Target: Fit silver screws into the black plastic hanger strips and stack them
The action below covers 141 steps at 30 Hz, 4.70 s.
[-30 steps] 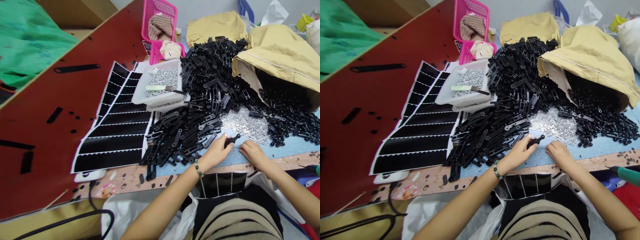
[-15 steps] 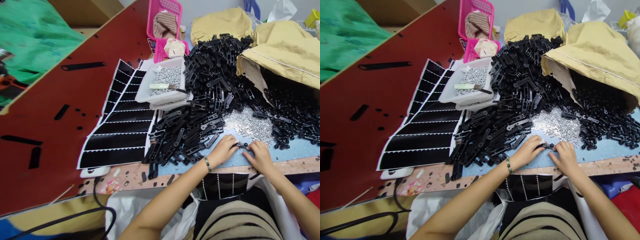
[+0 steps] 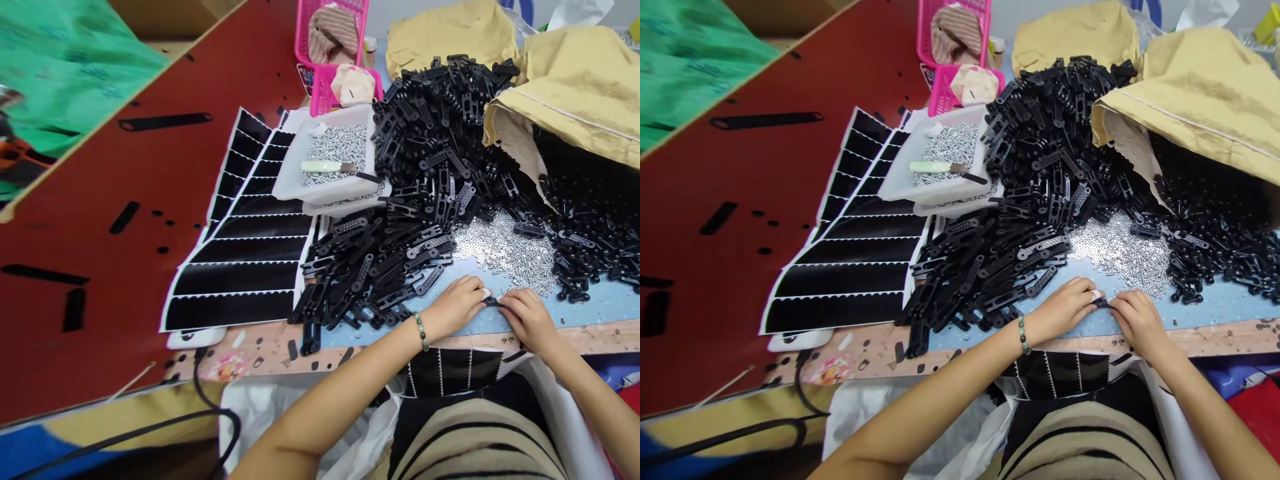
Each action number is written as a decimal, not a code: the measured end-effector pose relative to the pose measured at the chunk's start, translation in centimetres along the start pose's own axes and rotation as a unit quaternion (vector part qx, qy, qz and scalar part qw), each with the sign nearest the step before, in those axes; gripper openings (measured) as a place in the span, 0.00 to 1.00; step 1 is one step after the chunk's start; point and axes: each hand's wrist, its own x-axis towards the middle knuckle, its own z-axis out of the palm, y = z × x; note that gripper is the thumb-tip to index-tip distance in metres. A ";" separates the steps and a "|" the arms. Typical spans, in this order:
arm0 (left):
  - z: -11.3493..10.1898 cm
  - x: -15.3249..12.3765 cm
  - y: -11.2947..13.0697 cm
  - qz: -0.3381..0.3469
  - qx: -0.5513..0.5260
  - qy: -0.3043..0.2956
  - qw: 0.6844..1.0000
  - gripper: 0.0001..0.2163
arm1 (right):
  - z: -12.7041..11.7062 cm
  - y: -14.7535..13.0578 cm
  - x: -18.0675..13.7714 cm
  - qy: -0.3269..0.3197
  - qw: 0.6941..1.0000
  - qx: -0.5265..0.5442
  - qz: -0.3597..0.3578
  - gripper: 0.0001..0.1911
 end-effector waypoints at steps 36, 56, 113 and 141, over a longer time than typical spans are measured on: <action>-4.5 4.2 1.1 -0.196 -0.380 0.139 0.893 0.16 | -2.3 2.6 9.4 0.111 0.986 -0.093 0.078 0.07; -3.6 5.3 1.7 -0.236 -0.528 0.277 0.768 0.14 | -1.3 2.0 11.7 0.268 0.872 0.345 0.222 0.12; -3.0 2.4 -1.6 -0.009 0.015 -0.028 0.999 0.10 | 1.2 1.3 3.4 0.014 1.000 -0.009 0.006 0.07; -4.2 9.3 -1.1 -0.122 -0.200 0.122 0.965 0.11 | -3.3 6.1 6.7 0.016 0.980 -0.141 0.142 0.18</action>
